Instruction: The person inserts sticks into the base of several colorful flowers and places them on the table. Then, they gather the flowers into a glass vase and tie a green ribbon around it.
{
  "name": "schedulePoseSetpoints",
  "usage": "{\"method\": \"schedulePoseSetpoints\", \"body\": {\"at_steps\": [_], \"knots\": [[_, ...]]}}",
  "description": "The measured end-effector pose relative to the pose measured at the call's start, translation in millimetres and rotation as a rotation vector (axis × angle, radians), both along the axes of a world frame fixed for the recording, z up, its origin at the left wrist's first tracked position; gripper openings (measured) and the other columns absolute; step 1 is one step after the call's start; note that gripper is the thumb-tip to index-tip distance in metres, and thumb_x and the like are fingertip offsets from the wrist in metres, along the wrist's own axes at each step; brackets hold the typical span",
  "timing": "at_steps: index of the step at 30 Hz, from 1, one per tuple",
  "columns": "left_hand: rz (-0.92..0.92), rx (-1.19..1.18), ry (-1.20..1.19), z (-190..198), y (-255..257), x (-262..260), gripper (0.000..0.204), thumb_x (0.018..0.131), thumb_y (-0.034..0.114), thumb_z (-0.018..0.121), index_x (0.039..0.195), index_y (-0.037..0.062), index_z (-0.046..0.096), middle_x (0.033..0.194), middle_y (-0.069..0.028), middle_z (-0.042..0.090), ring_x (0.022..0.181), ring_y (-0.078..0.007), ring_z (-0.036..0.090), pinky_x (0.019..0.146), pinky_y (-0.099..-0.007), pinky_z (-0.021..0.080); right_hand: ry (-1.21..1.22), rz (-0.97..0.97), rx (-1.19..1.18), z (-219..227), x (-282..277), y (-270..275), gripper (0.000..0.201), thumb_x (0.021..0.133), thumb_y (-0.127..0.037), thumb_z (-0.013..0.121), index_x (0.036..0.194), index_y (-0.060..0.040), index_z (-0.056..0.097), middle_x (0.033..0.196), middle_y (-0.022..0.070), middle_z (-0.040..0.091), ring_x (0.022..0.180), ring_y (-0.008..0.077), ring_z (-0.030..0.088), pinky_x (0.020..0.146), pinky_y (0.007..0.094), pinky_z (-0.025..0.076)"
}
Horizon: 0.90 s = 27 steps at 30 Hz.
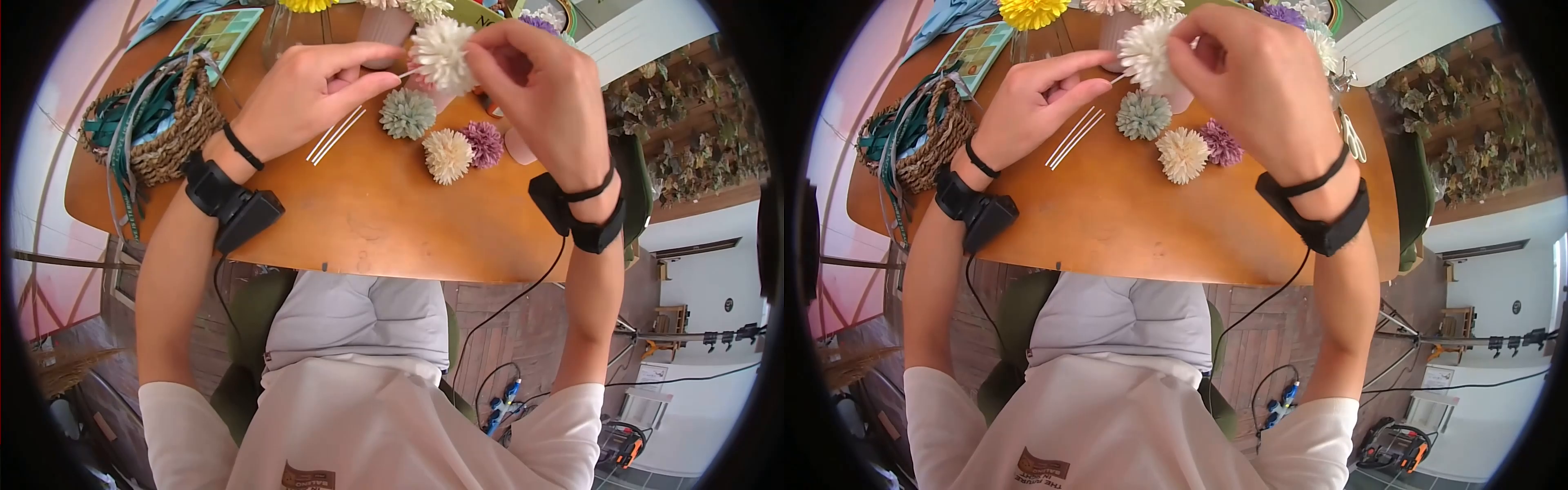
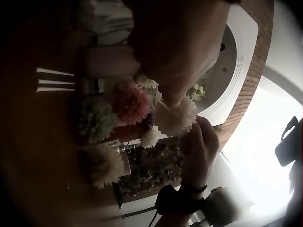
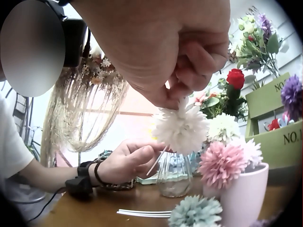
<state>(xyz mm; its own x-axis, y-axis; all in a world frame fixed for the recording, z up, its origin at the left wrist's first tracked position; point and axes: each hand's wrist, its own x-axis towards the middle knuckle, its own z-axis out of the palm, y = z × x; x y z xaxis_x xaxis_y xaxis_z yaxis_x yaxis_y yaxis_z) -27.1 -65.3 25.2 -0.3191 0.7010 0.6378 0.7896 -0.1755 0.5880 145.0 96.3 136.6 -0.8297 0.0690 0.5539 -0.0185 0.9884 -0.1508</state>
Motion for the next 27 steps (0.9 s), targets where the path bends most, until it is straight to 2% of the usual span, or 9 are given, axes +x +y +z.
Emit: {"method": "schedulePoseSetpoints", "body": {"at_steps": [3, 6, 9, 12, 14, 18, 22, 23, 27], "knots": [[-0.068, 0.078, 0.05, -10, 6, -5, 0.019, 0.096, 0.016, 0.071, 0.109, 0.003, 0.075, 0.072, -0.0059, 0.062, 0.06, -0.0113, 0.05, 0.056, -0.028, 0.041, 0.006, 0.034, -0.018, -8, -5, -2, 0.012, 0.091, -0.011, 0.074, 0.096, -0.0003, 0.071, 0.072, 0.0038, 0.069, 0.063, 0.0072, 0.063, 0.06, 0.0237, 0.051], [-0.074, 0.022, 0.075, -5, 2, -3, 0.016, 0.095, 0.014, 0.07, 0.099, -0.0002, 0.074, 0.081, -0.0106, 0.069, 0.062, -0.0171, 0.058, 0.058, -0.0301, 0.045, 0.026, 0.064, 0.0, -13, -6, 8, 0.012, 0.088, -0.016, 0.072, 0.089, -0.0043, 0.071, 0.071, 0.0067, 0.067, 0.061, 0.0213, 0.065, 0.058, 0.0317, 0.051], [-0.109, 0.076, 0.158, -11, 6, -8, 0.015, 0.095, 0.013, 0.068, 0.098, 0.0002, 0.074, 0.08, -0.0109, 0.069, 0.062, -0.021, 0.058, 0.058, -0.032, 0.046, 0.035, 0.005, -0.005, -12, -2, 13, 0.012, 0.088, -0.014, 0.072, 0.086, -0.0029, 0.069, 0.072, 0.007, 0.069, 0.06, 0.0189, 0.066, 0.058, 0.0301, 0.052], [-0.095, -0.027, 0.144, -12, 4, -9, 0.017, 0.096, 0.016, 0.067, 0.092, -0.0002, 0.072, 0.073, -0.0125, 0.065, 0.06, -0.024, 0.057, 0.057, -0.0337, 0.045, 0.048, -0.058, 0.011, -3, 9, 23, 0.011, 0.088, -0.014, 0.072, 0.088, -0.003, 0.069, 0.072, 0.0069, 0.07, 0.061, 0.0159, 0.067, 0.06, 0.029, 0.053], [-0.047, -0.138, 0.14, -8, 1, -9, 0.02, 0.095, 0.016, 0.066, 0.085, -0.0007, 0.069, 0.067, -0.0132, 0.06, 0.057, -0.0258, 0.055, 0.056, -0.035, 0.044, 0.064, -0.089, -0.019, 0, 19, 28, 0.01, 0.088, -0.012, 0.072, 0.09, -0.0019, 0.07, 0.069, 0.0056, 0.068, 0.061, 0.0118, 0.064, 0.06, 0.0276, 0.052], [0.053, -0.268, 0.163, -14, 0, -15, 0.026, 0.092, 0.018, 0.063, 0.074, -0.0015, 0.06, 0.059, -0.0152, 0.053, 0.054, -0.0315, 0.053, 0.055, -0.0398, 0.044, -0.144, -0.195, -0.035, 8, 43, 41, 0.014, 0.088, -0.013, 0.071, 0.09, 0.0002, 0.069, 0.07, 0.0075, 0.068, 0.063, 0.0134, 0.064, 0.063, 0.028, 0.052], [0.123, -0.446, 0.216, -18, -1, -20, 0.029, 0.089, 0.019, 0.059, 0.07, -0.0028, 0.058, 0.06, -0.0178, 0.055, 0.056, -0.0358, 0.055, 0.057, -0.0444, 0.044, -0.409, -0.223, -0.06, 5, 65, 57, 0.016, 0.089, -0.014, 0.07, 0.09, 0.002, 0.068, 0.071, 0.0105, 0.068, 0.062, 0.0187, 0.063, 0.064, 0.031, 0.052], [0.129, -0.474, 0.205, -19, -1, -19, 0.03, 0.089, 0.02, 0.059, 0.07, -0.0031, 0.058, 0.06, -0.0184, 0.055, 0.057, -0.0365, 0.055, 0.057, -0.0452, 0.044, -0.467, -0.21, -0.086, 4, 70, 56, 0.016, 0.088, -0.013, 0.069, 0.089, 0.0032, 0.067, 0.071, 0.0119, 0.068, 0.062, 0.0227, 0.063, 0.063, 0.0334, 0.052], [0.136, -0.571, 0.209, -20, -1, -19, 0.032, 0.088, 0.021, 0.058, 0.068, -0.004, 0.057, 0.06, -0.0197, 0.055, 0.057, -0.0372, 0.055, 0.058, -0.0464, 0.044, -0.608, -0.2, -0.142, -15, 84, 62, 0.015, 0.087, -0.011, 0.069, 0.088, 0.004, 0.067, 0.071, 0.0156, 0.066, 0.063, 0.026, 0.065, 0.063, 0.0349, 0.052]]}}
